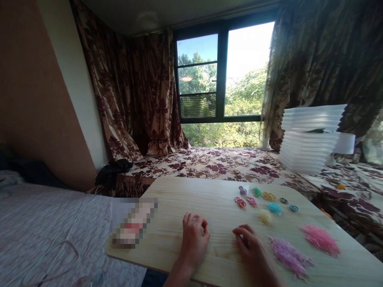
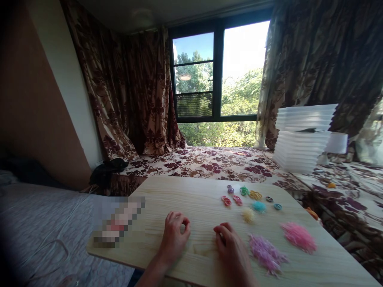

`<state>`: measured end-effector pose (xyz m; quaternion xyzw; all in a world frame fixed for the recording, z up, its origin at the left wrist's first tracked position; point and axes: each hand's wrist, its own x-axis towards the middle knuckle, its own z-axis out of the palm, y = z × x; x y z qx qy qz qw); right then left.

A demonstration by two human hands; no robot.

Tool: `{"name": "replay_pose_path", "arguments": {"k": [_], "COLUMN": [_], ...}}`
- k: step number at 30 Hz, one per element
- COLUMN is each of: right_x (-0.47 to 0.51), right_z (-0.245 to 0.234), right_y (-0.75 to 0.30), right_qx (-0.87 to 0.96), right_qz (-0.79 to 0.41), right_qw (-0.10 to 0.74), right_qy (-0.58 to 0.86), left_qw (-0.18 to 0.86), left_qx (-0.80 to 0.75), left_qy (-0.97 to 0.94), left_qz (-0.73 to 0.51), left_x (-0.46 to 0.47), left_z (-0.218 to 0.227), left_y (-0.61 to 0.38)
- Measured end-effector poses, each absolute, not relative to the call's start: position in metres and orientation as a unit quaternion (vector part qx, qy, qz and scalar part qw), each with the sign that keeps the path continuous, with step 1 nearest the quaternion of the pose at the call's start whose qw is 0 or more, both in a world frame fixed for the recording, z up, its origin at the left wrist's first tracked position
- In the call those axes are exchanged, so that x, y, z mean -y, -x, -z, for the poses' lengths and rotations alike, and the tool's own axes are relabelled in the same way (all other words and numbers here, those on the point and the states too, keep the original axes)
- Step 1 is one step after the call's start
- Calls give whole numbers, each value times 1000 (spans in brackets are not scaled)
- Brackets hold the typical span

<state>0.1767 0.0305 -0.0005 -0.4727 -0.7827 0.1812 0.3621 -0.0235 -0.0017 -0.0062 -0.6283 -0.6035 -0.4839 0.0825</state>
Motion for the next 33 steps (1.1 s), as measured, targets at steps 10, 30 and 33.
{"name": "replay_pose_path", "arguments": {"k": [10,30,33], "right_x": [-28,-36,-32], "right_z": [2,14,12], "right_y": [-174,-174,-173], "right_qx": [775,767,764], "right_qz": [-174,-164,-166], "right_qw": [382,397,398], "right_qy": [473,477,480], "left_qw": [92,98,98], "left_qx": [605,595,593], "left_qy": [624,627,631], "left_qz": [487,493,490], "left_x": [2,3,3], "left_z": [6,5,3], "left_y": [24,24,24]}}
